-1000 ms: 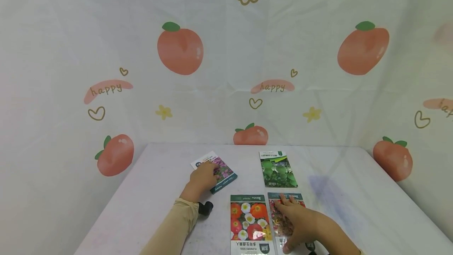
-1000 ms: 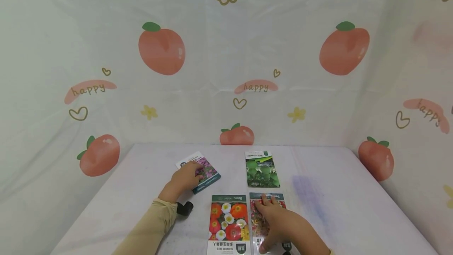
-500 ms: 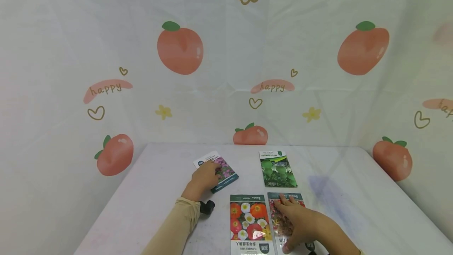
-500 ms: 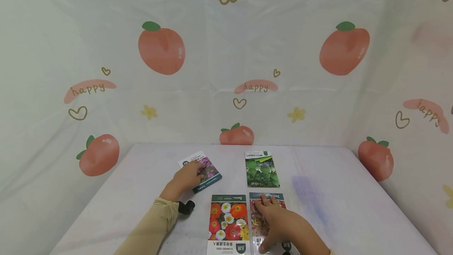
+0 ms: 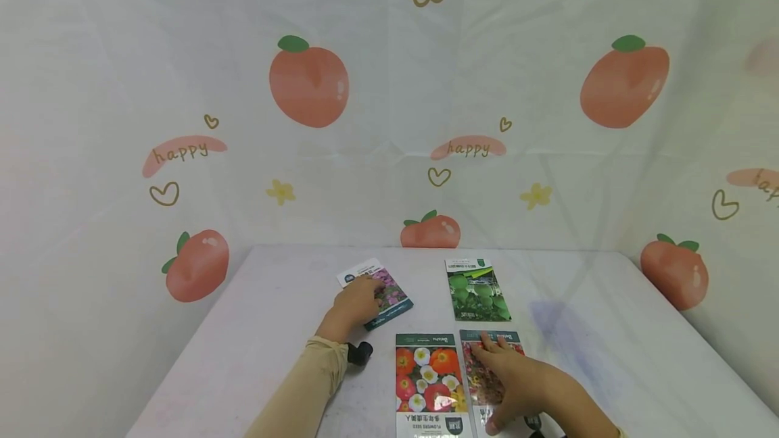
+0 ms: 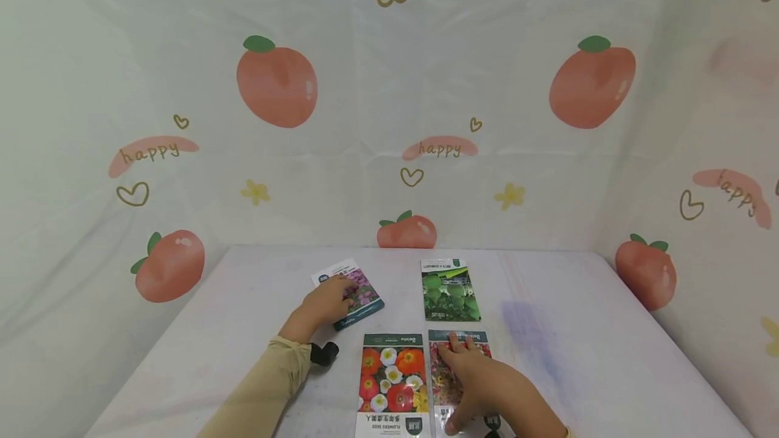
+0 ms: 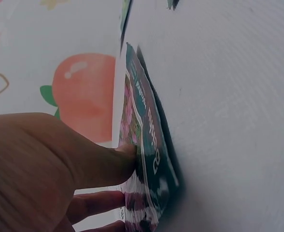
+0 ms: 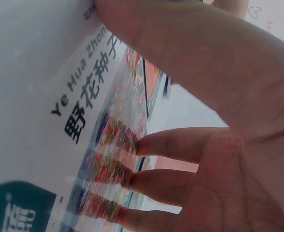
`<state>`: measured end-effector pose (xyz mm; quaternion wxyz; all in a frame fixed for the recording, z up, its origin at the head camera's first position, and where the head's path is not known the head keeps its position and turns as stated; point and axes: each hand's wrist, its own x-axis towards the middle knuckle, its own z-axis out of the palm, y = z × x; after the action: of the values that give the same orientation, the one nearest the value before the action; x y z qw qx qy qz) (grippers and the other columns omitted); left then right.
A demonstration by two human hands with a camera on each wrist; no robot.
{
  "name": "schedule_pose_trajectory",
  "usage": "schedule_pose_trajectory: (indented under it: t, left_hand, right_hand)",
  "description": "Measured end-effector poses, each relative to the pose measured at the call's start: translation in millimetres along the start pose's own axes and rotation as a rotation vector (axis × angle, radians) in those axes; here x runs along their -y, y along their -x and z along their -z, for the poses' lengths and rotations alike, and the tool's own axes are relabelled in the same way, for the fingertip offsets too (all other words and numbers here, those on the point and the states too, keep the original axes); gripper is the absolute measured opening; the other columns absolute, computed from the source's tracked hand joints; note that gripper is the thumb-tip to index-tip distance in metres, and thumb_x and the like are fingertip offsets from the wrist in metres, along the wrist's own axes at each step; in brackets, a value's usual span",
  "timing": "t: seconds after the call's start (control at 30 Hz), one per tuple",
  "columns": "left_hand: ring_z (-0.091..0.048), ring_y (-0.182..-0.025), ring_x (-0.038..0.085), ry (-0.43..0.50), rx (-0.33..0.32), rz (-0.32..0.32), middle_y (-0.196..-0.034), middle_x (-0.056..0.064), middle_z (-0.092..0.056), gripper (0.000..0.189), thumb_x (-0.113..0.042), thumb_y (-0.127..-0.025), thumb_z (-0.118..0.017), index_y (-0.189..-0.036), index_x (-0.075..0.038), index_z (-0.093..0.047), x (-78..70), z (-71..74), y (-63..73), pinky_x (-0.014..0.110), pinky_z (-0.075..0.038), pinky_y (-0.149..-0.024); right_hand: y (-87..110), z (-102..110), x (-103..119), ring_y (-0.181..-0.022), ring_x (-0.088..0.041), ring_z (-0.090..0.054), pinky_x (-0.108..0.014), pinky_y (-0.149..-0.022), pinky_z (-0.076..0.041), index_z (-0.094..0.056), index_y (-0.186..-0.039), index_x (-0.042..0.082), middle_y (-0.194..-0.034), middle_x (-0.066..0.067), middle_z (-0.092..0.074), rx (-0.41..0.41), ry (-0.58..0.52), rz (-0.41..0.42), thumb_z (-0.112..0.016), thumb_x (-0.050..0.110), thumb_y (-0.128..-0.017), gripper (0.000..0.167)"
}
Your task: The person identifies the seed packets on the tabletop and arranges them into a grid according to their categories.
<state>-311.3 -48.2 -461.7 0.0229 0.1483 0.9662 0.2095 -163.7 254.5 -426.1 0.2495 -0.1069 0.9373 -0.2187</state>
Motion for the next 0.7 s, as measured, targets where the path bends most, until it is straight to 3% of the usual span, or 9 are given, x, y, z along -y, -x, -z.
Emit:
schedule_pose_trajectory:
  t: [0.47,0.7]
  left_hand:
    - [-0.057,-0.139,0.037,-0.009,0.016,-0.019,-0.152,0.017,-0.058,0.039,-0.013,-0.096,-0.07,-0.135,-0.015,-0.07,-4.6,-4.5,-4.5,0.066,-0.053,-0.104]
    - [-0.06,-0.119,0.029,-0.008,0.048,0.009,-0.148,0.015,-0.06,0.039,-0.012,-0.097,-0.069,-0.135,-0.018,-0.07,-8.3,-5.0,-7.9,0.059,-0.055,-0.099]
  right_hand:
    - [-0.5,-0.9,-0.4,-0.162,-0.052,-0.014,-0.081,-0.116,-0.029,-0.041,-0.164,0.012,-0.175,-0.018,-0.026,0.004,0.001,-0.001,-0.101,0.041,-0.064,0.12]
    - [-0.7,0.7,-1.5,-0.161,-0.053,-0.013,-0.081,-0.116,-0.028,-0.04,-0.164,0.012,-0.175,-0.019,-0.025,0.008,-0.003,0.001,-0.101,0.041,-0.065,0.12]
